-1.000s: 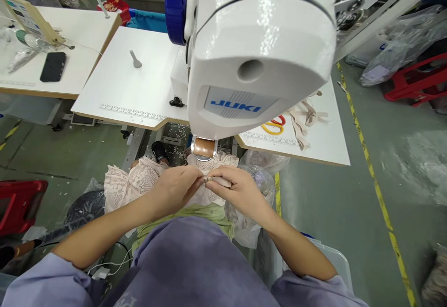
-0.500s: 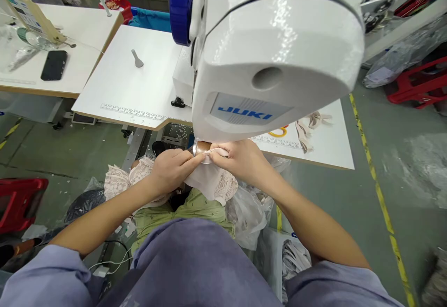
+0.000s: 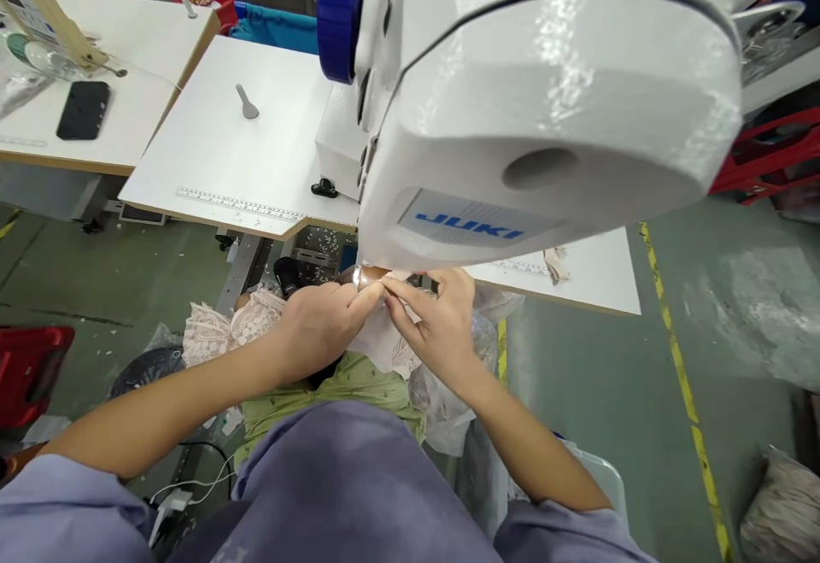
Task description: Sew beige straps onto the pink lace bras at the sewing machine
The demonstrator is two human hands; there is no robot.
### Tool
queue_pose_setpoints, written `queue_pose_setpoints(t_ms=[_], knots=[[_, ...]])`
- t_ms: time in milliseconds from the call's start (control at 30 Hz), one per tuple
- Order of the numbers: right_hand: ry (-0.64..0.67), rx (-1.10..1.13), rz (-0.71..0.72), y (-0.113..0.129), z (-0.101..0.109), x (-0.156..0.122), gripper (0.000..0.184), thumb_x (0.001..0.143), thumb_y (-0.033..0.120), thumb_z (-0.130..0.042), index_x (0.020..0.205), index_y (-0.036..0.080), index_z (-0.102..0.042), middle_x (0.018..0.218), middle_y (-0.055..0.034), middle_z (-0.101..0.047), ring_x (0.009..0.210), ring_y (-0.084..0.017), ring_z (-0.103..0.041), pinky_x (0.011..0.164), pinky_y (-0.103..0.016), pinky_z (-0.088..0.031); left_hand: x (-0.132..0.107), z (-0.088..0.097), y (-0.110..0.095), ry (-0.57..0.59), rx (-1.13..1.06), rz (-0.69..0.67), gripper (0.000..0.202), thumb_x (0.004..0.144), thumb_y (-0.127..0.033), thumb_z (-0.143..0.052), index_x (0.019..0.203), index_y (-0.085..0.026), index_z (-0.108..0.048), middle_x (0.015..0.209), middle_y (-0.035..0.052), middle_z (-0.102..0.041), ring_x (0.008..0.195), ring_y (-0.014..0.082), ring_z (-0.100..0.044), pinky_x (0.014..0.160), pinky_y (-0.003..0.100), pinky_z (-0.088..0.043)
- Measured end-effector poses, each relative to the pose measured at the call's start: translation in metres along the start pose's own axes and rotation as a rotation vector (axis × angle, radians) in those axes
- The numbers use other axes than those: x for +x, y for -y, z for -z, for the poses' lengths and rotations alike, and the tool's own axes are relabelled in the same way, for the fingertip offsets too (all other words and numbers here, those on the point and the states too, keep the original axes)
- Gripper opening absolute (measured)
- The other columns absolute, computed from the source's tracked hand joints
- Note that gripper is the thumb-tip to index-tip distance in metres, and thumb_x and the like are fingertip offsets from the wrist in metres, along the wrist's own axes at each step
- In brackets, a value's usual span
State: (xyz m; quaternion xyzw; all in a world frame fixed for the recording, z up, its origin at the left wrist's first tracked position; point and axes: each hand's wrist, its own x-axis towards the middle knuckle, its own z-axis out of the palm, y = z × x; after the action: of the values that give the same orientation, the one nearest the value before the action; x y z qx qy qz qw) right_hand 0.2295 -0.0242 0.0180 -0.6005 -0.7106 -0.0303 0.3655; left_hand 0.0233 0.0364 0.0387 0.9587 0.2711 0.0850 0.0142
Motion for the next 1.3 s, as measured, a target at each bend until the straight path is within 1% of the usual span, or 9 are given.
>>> queue_pose_setpoints(t_ms=[67, 200, 300, 367, 467, 567, 733, 867, 1300], knots=[[-0.022, 0.013, -0.02, 0.002, -0.004, -0.003, 0.02, 0.092, 0.023, -0.063, 0.108, 0.03, -0.073, 0.099, -0.0081, -0.061, 0.1, -0.025, -0.058, 0.095, -0.046, -0.045, 0.002, -0.002, 0.013, 0.024, -0.014, -0.111, 0.041, 0.09, -0.008, -0.043, 0.128, -0.018, -0.056, 0.064, -0.0002, -0.055, 0.053, 0.0152, -0.048, 0.047, 0.029, -0.017], [0.111, 0.23, -0.184, 0.005, -0.012, -0.013, 0.025, 0.097, 0.024, -0.055, 0.118, 0.029, -0.067, 0.096, -0.0054, -0.063, 0.086, -0.019, -0.062, 0.077, -0.034, -0.05, 0.007, -0.005, 0.039, 0.038, -0.007, -0.303, 0.053, 0.085, 0.0, -0.04, 0.131, -0.023, -0.054, 0.066, 0.0, -0.057, 0.054, 0.0157, -0.049, 0.047, 0.031, -0.014], [0.122, 0.475, -0.407, 0.005, -0.02, -0.028, 0.045, 0.098, 0.034, -0.056, 0.141, 0.029, -0.044, 0.109, -0.0061, -0.06, 0.065, -0.013, -0.059, 0.056, -0.028, -0.048, 0.01, 0.001, 0.032, 0.019, 0.031, -0.276, 0.043, 0.088, -0.002, -0.041, 0.125, -0.018, -0.057, 0.061, -0.0014, -0.052, 0.05, 0.0152, -0.046, 0.046, 0.031, -0.013], [0.086, 0.539, -0.461, 0.005, -0.023, -0.034, 0.054, 0.096, 0.036, -0.057, 0.145, 0.028, -0.037, 0.118, -0.0088, -0.058, 0.057, -0.01, -0.052, 0.051, -0.028, -0.047, 0.011, 0.007, 0.019, 0.007, 0.072, -0.234, 0.04, 0.088, -0.002, -0.042, 0.122, -0.015, -0.057, 0.06, -0.0019, -0.051, 0.049, 0.0149, -0.047, 0.045, 0.031, -0.015], [0.084, 0.439, -0.395, 0.002, -0.019, -0.027, 0.038, 0.095, 0.031, -0.056, 0.133, 0.026, -0.056, 0.123, -0.0109, -0.058, 0.071, -0.014, -0.058, 0.068, -0.033, -0.053, 0.011, 0.012, -0.001, -0.03, 0.148, -0.164, 0.035, 0.09, -0.003, -0.042, 0.121, -0.011, -0.057, 0.064, -0.0004, -0.055, 0.051, 0.0155, -0.051, 0.045, 0.03, -0.021], [0.111, 0.399, -0.361, -0.005, -0.012, -0.007, 0.023, 0.092, 0.027, -0.055, 0.109, 0.024, -0.071, 0.108, -0.0079, -0.063, 0.085, -0.02, -0.061, 0.078, -0.036, -0.053, 0.011, 0.011, -0.015, -0.078, 0.214, -0.071, 0.031, 0.094, -0.009, -0.042, 0.121, -0.008, -0.056, 0.064, 0.0006, -0.056, 0.052, 0.0161, -0.053, 0.045, 0.03, -0.027], [0.209, 0.46, -0.434, -0.021, -0.012, 0.018, 0.014, 0.083, 0.028, -0.059, 0.073, 0.02, -0.066, 0.085, -0.0038, -0.062, 0.079, -0.019, -0.059, 0.072, -0.033, -0.05, 0.015, 0.009, -0.025, -0.089, 0.245, 0.032, 0.03, 0.09, -0.008, -0.044, 0.116, -0.008, -0.059, 0.06, -0.0002, -0.053, 0.05, 0.0166, -0.054, 0.046, 0.03, -0.03], [0.275, 0.494, -0.458, -0.029, -0.012, 0.027, 0.012, 0.078, 0.028, -0.059, 0.067, 0.021, -0.061, 0.076, -0.0016, -0.059, 0.077, -0.02, -0.057, 0.073, -0.035, -0.049, 0.018, 0.01, -0.026, -0.057, 0.237, 0.075, 0.031, 0.088, -0.007, -0.045, 0.114, -0.01, -0.061, 0.06, 0.0002, -0.054, 0.05, 0.0178, -0.055, 0.045, 0.031, -0.029], [0.325, 0.444, -0.391, -0.029, -0.006, 0.035, 0.019, 0.081, 0.034, -0.058, 0.067, 0.022, -0.062, 0.088, -0.004, -0.062, 0.079, -0.021, -0.06, 0.074, -0.036, -0.052, 0.016, 0.01, -0.024, -0.078, 0.214, 0.063, 0.034, 0.085, -0.003, -0.045, 0.113, -0.009, -0.063, 0.058, -0.0004, -0.054, 0.049, 0.0159, -0.054, 0.044, 0.029, -0.027]])
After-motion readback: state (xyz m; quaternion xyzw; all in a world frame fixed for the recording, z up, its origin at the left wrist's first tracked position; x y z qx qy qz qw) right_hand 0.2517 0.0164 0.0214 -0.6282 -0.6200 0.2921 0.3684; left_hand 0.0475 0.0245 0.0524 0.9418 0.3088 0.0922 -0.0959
